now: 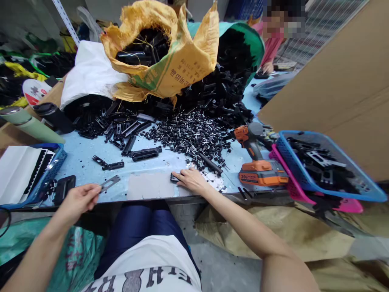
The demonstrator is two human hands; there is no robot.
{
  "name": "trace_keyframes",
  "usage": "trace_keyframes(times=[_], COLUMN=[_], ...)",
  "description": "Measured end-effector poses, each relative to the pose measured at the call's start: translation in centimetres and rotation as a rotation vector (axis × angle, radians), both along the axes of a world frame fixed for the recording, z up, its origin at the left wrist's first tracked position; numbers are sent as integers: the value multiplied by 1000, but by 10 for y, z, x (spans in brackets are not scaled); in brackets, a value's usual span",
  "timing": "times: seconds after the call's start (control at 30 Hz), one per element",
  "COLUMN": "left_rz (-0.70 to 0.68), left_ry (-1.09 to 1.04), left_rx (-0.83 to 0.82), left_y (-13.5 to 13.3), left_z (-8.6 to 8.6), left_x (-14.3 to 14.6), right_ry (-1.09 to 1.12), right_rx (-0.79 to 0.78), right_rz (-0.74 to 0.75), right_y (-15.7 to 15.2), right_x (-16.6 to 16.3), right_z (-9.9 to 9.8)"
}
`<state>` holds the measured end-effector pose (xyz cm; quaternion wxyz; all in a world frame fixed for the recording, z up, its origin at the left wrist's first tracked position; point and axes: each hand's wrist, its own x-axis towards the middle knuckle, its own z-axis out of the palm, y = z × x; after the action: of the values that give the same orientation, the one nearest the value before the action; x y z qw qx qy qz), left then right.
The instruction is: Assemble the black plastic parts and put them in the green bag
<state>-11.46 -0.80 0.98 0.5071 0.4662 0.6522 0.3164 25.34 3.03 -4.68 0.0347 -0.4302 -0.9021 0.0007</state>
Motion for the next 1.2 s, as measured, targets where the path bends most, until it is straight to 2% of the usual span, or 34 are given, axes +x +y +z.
trace_keyframes(times=[0.1,0.17,0.2,0.27,0.37,0.4,0.53,0.57,0.63,0.7,0.77,0.83,0.87,0.9,0.97,1.0,1.07,1.13,1.17,1.2], left_rz=[-247,-430,-485,-497,-418,-440,-805,-861,-857,-766,-673,-620,-612,-614,-623,-621,-592,-514,-454,-383], left_ry=[-29,-14,17,124,262,258,57,40,97,203,279,328,349,366,392,403,429,479,515,562], left_rx=[29,97,150,288,516,555,471,460,509,586,617,631,645,668,728,755,784,790,787,778], left_y=[-5,-10,-13,-16,-17,-17,-17,-16,-13,-8,-3,1,3,3,3,4,10,28,41,57], left_z=[-5,-10,-13,-16,-19,-19,-21,-21,-24,-29,-37,-45,-49,-53,-58,-60,-63,-64,-64,-64], left_x=[29,56,68,84,96,98,113,117,125,128,126,122,119,118,114,113,108,98,89,79], right_ry=[234,444,536,668,749,755,777,780,792,803,759,607,519,449,349,337,330,358,385,408], right_rx=[-100,-291,-380,-465,-415,-398,-345,-329,-291,-156,300,620,675,663,518,496,563,754,763,689], right_rz=[-44,38,70,55,-75,-105,-200,-224,-286,-452,-910,-1248,-1362,-1452,-1532,-1516,-1362,-999,-828,-673], right_y=[-4,-14,-20,-33,-53,-60,-83,-86,-87,-81,-72,-65,-63,-60,-53,-46,-29,-13,-8,-5], right_x=[-25,-47,-55,-63,-58,-54,-34,-25,4,55,129,212,250,282,321,326,306,255,222,186], right_z=[22,37,42,48,45,43,38,39,44,55,72,93,103,113,129,133,132,118,106,92])
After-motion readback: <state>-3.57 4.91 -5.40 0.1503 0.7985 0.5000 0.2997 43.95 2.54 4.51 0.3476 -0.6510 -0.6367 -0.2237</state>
